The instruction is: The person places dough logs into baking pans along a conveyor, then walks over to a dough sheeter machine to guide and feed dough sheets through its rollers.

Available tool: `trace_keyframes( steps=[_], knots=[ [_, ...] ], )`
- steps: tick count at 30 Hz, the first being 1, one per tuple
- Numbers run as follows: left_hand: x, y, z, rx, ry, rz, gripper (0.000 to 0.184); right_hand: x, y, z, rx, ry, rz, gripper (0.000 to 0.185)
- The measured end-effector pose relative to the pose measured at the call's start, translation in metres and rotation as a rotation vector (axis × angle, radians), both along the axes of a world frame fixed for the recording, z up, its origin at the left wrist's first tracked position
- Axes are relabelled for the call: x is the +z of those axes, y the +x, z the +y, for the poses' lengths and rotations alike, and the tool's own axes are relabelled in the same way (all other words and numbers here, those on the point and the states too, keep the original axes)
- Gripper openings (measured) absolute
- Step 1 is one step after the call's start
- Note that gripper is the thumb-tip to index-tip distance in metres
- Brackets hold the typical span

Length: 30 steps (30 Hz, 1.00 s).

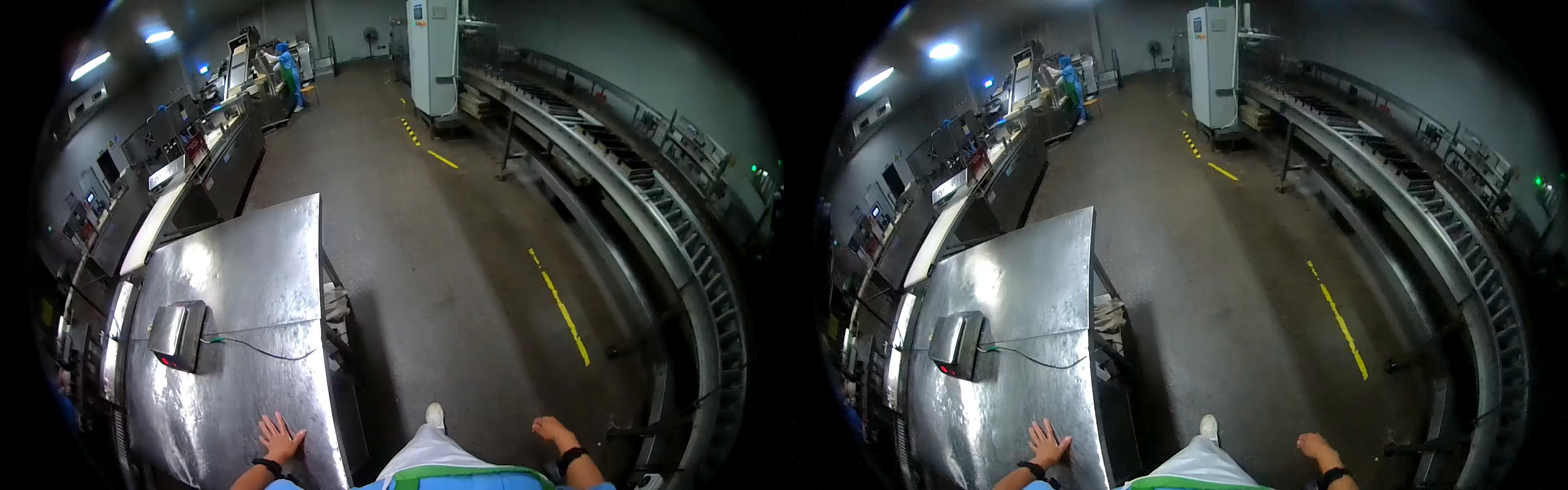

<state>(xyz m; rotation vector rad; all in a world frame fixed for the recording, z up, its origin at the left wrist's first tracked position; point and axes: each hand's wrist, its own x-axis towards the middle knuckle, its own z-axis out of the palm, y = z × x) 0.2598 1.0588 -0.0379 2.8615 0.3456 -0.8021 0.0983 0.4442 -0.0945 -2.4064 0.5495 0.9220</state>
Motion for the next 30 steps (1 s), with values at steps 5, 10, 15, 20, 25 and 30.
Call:
trace_keyframes(
  steps=[5, 10, 15, 20, 25, 30],
  knots=[
    [0.004, 0.041, 0.011, 0.205, 0.076, -0.335, 0.052, -0.037, 0.098, -0.085, -0.491, 0.33, -0.073, 0.019],
    [0.007, 0.16, -0.022, 0.139, 0.123, -0.734, 0.039, -0.045, 0.158, -0.138, -0.529, 0.325, 0.073, 0.021],
    [-0.004, 0.305, -0.087, 0.204, 0.096, -0.717, 0.042, -0.05, 0.231, -0.18, -0.542, 0.35, 0.061, 0.02],
    [-0.034, 0.414, -0.133, 0.308, -0.032, -0.442, 0.053, -0.054, 0.317, -0.245, -0.657, 0.446, -0.053, 0.022],
    [-0.067, 0.451, -0.14, 0.521, -0.114, -0.286, 0.062, -0.051, 0.389, -0.317, -0.712, 0.434, 0.009, 0.021],
    [-0.015, 0.445, -0.188, 0.439, 0.008, -0.189, 0.052, -0.035, 0.485, -0.354, -0.72, 0.327, 0.017, 0.02]
  ],
)
